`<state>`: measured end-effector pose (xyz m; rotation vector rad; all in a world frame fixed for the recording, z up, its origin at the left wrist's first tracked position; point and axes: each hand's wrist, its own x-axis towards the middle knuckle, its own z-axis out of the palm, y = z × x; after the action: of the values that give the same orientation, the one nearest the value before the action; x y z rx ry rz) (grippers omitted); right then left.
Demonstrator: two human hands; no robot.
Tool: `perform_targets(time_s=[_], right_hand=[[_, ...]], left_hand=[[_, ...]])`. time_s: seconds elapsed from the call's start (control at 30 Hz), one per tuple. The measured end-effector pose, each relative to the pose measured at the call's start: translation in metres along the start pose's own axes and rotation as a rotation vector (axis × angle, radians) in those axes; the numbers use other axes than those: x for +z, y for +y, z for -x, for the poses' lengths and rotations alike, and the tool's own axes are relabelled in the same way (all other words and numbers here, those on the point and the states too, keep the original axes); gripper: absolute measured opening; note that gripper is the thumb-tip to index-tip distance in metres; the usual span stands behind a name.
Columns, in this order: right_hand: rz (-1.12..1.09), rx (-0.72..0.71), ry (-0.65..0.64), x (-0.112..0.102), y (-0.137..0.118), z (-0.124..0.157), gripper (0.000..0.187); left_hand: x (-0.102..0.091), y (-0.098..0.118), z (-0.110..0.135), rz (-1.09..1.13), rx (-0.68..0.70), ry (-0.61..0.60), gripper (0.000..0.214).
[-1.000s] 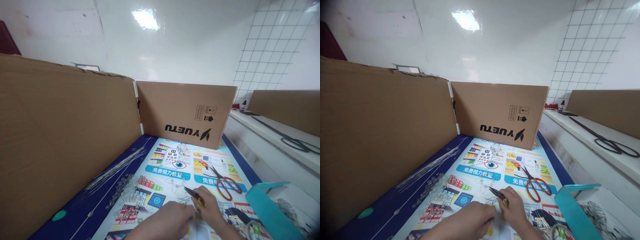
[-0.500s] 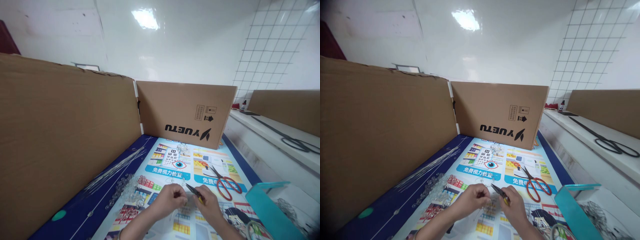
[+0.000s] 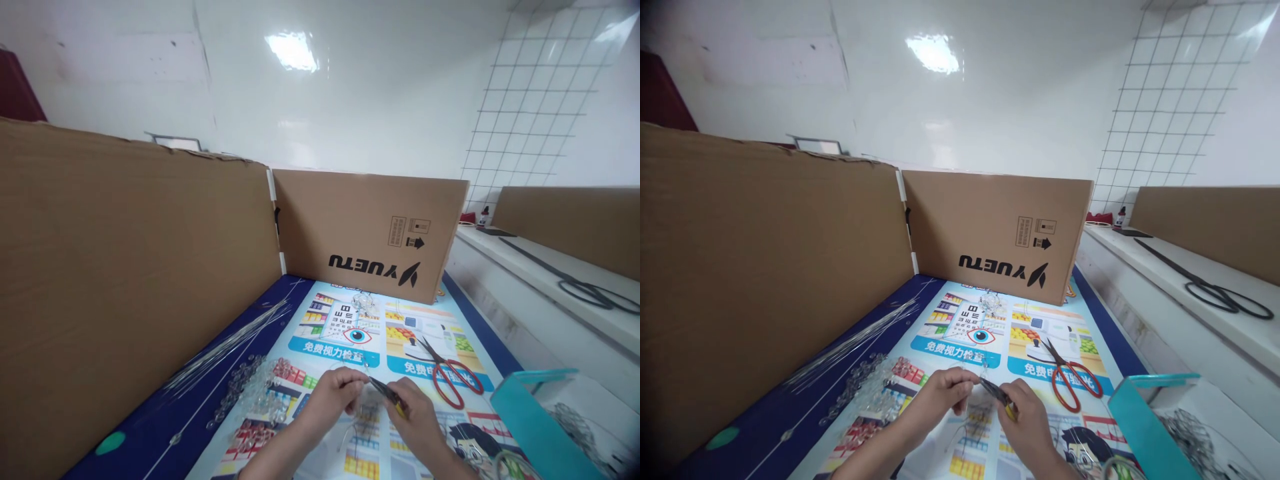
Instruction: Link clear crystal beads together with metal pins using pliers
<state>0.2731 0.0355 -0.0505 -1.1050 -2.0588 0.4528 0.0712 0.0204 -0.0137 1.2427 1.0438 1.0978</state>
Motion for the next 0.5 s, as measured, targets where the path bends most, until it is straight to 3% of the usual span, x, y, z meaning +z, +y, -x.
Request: perform_targets(time_s=[0.27,0.5], right_hand=[[0.013,-0.010,0.006,0.0002,0.0016,-0.0005,0.013],[0.002,-0.004,-0.001,0.0000,-0.0002,0.0002,0.014]], left_hand=[[-0.0038,0.0009,0.0008,-0.046,-0.148,-0.013,0.017],[-0.0023,0.0067,0.0059,0.151,-0.203,-0.141,0.019]])
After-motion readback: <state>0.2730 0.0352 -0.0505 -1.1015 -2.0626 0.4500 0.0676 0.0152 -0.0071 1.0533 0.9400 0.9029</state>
